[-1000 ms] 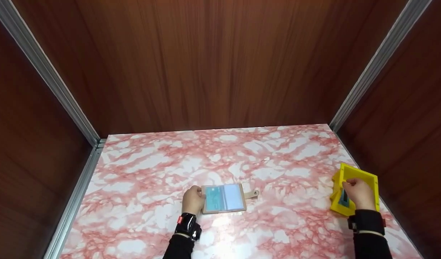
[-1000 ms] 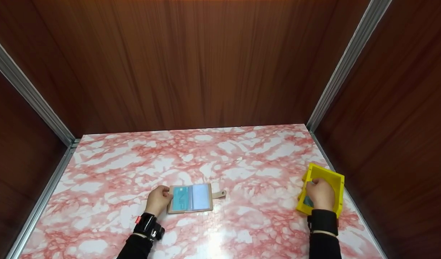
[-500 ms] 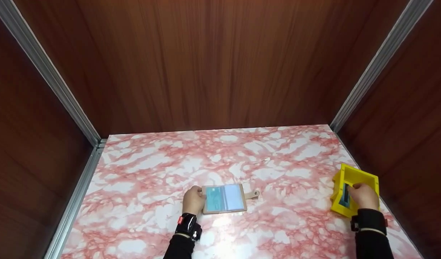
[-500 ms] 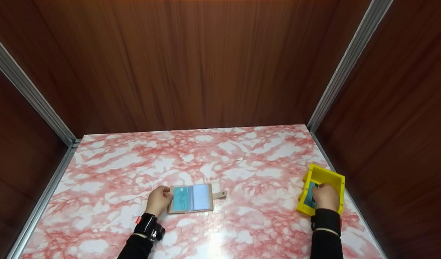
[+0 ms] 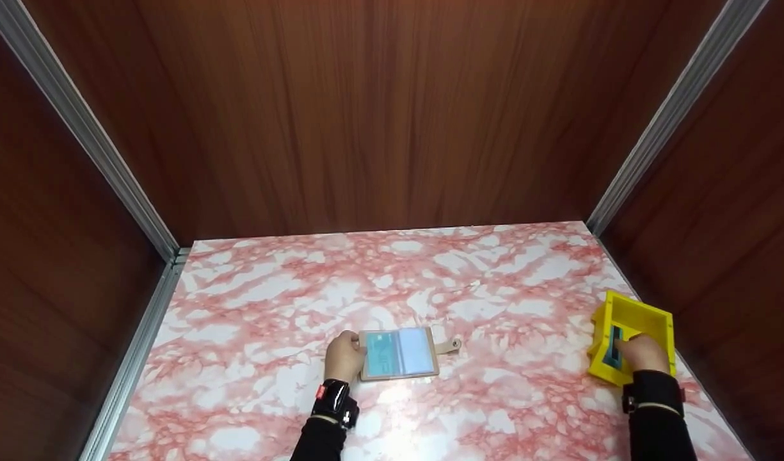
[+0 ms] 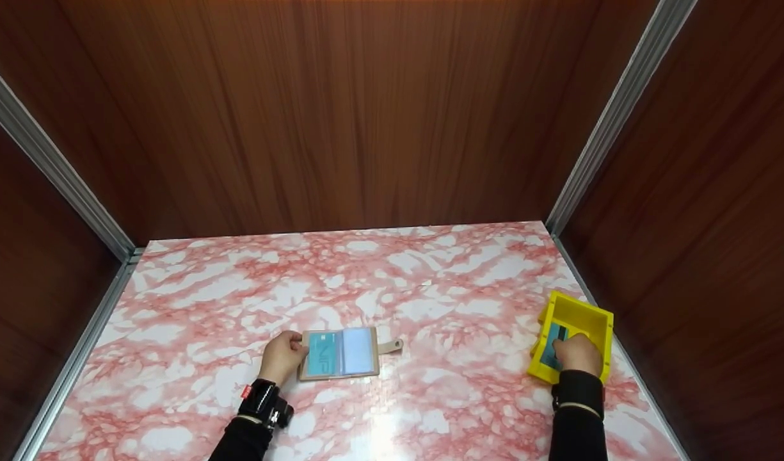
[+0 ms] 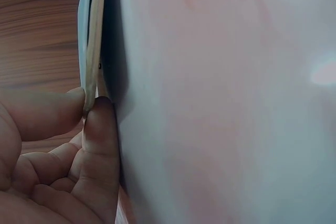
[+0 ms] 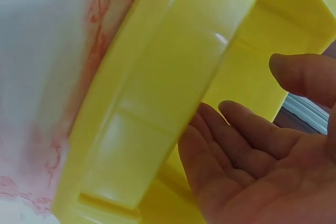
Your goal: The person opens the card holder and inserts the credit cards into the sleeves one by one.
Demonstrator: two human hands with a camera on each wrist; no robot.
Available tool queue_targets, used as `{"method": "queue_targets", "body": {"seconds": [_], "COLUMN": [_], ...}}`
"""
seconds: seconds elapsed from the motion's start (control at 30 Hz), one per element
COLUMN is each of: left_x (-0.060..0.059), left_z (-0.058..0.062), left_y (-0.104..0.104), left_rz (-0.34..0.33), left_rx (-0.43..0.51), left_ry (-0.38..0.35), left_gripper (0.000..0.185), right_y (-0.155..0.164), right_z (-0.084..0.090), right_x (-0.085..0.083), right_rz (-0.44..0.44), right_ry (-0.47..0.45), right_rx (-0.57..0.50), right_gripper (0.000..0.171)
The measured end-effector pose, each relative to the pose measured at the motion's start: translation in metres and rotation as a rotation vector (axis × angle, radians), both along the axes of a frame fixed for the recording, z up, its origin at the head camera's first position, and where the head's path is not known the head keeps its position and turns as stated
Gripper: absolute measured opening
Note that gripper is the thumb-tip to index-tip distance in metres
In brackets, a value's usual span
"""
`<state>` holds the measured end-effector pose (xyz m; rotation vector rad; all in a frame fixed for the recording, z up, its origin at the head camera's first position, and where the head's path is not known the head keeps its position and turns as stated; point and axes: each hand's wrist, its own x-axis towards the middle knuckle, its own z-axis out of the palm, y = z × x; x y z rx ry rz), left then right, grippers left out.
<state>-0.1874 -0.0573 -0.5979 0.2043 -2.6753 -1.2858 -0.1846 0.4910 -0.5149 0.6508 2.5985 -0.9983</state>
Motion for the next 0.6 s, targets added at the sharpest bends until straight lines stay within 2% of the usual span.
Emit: {"method": "queue_targets", "body": {"seconds": [0.17, 0.3, 0.6], "left_x": [0.0006, -0.0001, -0.0001], "left_z": [0.0001, 0.0004, 0.0004], "left_y": [-0.0008, -0.0006, -0.0002], "left_rz": [-0.005, 0.001, -0.003], "left_rx": [-0.007, -0.006, -0.007], "left_ry": [0.031, 0.025, 0.017], "left_gripper": [0.024, 0.024, 0.025], "right_y": [-0.0016, -0.0028, -0.0060], "right_z": [-0.0041, -0.0061, -0.0084], "right_x": [-0.0007, -0.0011, -0.0034], "right_rz": [0.001, -0.040, -0.038], "right_ry": [-0.012, -0.039, -0.073], "right_rx": [0.011, -0.020, -0.024], "right_gripper": [0.053, 0.054, 0.052]}}
